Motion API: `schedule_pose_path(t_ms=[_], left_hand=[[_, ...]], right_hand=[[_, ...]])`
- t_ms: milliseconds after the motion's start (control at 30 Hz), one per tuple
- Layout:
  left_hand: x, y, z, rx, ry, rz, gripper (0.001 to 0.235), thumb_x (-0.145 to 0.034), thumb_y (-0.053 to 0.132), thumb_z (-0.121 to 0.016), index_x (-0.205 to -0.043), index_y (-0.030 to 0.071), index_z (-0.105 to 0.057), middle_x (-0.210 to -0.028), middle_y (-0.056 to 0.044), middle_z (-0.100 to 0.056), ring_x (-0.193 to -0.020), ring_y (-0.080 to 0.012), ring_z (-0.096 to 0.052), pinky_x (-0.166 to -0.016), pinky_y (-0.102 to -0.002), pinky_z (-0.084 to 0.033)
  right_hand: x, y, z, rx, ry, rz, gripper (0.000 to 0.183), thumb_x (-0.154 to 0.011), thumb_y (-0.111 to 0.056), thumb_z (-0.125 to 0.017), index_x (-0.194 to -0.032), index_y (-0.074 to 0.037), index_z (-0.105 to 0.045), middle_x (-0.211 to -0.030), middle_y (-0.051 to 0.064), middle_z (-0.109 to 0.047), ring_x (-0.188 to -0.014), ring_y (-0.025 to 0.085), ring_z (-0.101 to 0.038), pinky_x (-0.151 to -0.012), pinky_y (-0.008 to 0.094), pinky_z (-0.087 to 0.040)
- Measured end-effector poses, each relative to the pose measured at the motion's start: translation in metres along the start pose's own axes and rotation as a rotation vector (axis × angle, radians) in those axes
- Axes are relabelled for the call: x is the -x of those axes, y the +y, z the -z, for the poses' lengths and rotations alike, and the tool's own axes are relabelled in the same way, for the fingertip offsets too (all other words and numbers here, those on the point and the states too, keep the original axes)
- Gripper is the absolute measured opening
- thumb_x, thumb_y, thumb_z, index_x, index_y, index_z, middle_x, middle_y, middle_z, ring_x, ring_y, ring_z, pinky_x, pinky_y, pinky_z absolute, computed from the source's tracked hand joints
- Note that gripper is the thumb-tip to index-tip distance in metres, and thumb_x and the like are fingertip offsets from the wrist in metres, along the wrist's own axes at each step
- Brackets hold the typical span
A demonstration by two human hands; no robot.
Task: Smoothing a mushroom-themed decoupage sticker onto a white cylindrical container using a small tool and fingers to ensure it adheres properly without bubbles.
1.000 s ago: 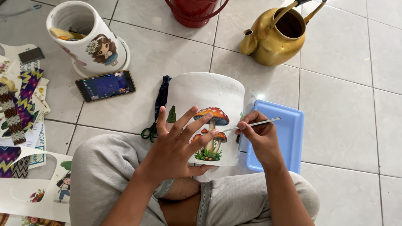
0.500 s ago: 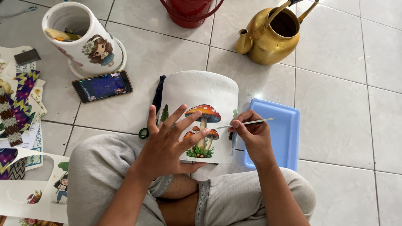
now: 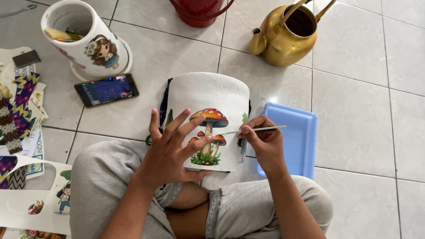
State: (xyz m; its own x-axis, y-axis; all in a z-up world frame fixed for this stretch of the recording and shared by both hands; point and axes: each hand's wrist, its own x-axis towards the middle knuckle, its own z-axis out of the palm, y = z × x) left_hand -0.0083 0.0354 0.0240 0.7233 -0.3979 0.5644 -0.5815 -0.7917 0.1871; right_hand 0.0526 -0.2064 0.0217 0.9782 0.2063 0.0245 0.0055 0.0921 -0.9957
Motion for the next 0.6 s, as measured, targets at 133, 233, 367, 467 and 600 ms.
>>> schedule_pose_path(t_ms=[133,233,367,467,600], left_hand=[[0.002,-0.002,0.001,0.010,0.007,0.013,0.064,-0.081,0.070,-0.066,-0.127,0.027,-0.056,-0.145,-0.010,-0.046,-0.141,-0.0321,-0.034,-0.110,-0.071,-0.005],[0.005,-0.005,0.002,0.021,0.008,0.026,0.064,-0.081,0.069,-0.066,-0.127,0.027,-0.056,-0.146,-0.011,-0.045,-0.141,-0.0329,-0.035,-0.111,-0.070,-0.004],[0.006,-0.007,0.007,0.045,0.010,0.049,0.062,-0.081,0.069,-0.064,-0.126,0.027,-0.055,-0.146,-0.013,-0.044,-0.140,-0.0340,-0.036,-0.112,-0.069,-0.003],[0.007,-0.008,0.007,0.059,0.018,0.059,0.062,-0.081,0.070,-0.062,-0.125,0.027,-0.056,-0.146,-0.014,-0.044,-0.140,-0.0339,-0.036,-0.112,-0.068,-0.002],[0.008,-0.008,0.005,0.053,0.023,0.057,0.063,-0.081,0.072,-0.060,-0.125,0.027,-0.056,-0.146,-0.014,-0.044,-0.140,-0.0339,-0.037,-0.112,-0.069,-0.002]], right_hand=[[0.002,0.000,-0.003,0.040,0.006,0.113,0.015,-0.088,-0.010,-0.070,-0.083,-0.009,-0.056,-0.078,0.008,-0.066,-0.071,0.016,-0.066,-0.068,0.026,-0.054],[0.005,-0.003,-0.008,0.105,0.010,0.203,0.014,-0.084,-0.005,-0.073,-0.081,-0.008,-0.060,-0.079,0.010,-0.068,-0.078,0.019,-0.067,-0.073,0.029,-0.056],[0.006,-0.002,-0.016,0.173,-0.006,0.388,0.020,-0.078,0.003,-0.075,-0.077,-0.006,-0.059,-0.078,0.007,-0.068,-0.082,0.024,-0.071,-0.080,0.035,-0.062],[0.008,-0.003,-0.019,0.190,0.002,0.385,0.016,-0.080,0.003,-0.075,-0.078,-0.005,-0.062,-0.082,0.008,-0.070,-0.084,0.025,-0.071,-0.081,0.034,-0.060],[0.008,-0.004,-0.020,0.227,0.035,0.383,0.014,-0.081,0.000,-0.075,-0.079,-0.008,-0.064,-0.083,0.007,-0.071,-0.083,0.021,-0.071,-0.089,0.034,-0.055]])
